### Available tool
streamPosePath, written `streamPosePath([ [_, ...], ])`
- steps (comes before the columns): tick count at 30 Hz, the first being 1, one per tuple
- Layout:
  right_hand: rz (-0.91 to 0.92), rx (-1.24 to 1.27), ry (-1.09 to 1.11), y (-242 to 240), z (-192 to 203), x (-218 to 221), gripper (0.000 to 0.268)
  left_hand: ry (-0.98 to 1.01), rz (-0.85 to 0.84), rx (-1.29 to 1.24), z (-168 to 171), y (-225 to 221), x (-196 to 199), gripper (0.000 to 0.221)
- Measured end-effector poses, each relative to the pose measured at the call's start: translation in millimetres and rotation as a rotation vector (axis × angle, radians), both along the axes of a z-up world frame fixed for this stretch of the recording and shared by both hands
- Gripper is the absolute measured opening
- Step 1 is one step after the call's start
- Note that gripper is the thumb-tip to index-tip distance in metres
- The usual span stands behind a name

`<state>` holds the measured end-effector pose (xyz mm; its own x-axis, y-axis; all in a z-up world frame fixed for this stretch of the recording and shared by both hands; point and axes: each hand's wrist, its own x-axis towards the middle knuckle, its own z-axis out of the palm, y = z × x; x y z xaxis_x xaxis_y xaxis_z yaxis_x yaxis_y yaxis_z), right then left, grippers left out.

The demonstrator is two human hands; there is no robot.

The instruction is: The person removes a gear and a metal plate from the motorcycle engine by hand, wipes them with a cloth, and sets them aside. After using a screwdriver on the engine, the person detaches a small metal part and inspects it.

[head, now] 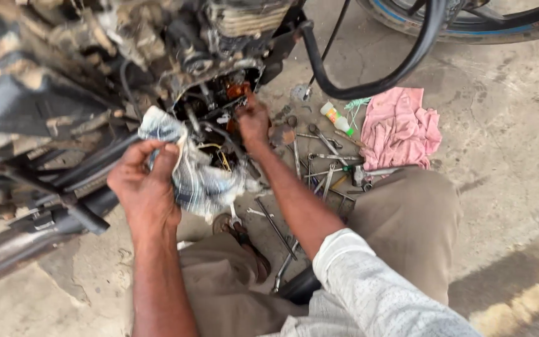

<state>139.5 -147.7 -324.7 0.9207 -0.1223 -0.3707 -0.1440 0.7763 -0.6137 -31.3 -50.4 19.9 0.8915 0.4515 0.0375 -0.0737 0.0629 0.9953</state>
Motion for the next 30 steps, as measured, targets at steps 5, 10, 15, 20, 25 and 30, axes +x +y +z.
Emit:
streamPosePath([
  [5, 0.451, -0.474, 0.139, -12, 93, -24, 0.078, 0.040, 0.002, 0.039, -1, -11, 1, 0.018],
  [10, 0.171, -0.618, -0.057, -15, 64, -26, 0.072, 0.074, -0.012, 0.055, -1, -29, 5, 0.017],
  [15, 0.315, -0.376, 0.039, -12, 79, -21, 0.063, 0.096, -0.016, 0.094, -11, -37, 14, 0.015],
  [20, 0.047, -0.896, -0.132, 1, 47, -18, 0.078, 0.112, -0.028, 0.142, -13, -50, 20, 0.015],
  [25, 0.158, -0.293, 0.003, 0, 75, -22, 0.061, 0.136, -0.031, 0.120, -17, -55, 26, 0.015],
  [30, 0.216, -0.537, -0.173, 28, -28, -16, 0.066, 0.155, -0.036, 0.146, -17, -57, 24, 0.014],
])
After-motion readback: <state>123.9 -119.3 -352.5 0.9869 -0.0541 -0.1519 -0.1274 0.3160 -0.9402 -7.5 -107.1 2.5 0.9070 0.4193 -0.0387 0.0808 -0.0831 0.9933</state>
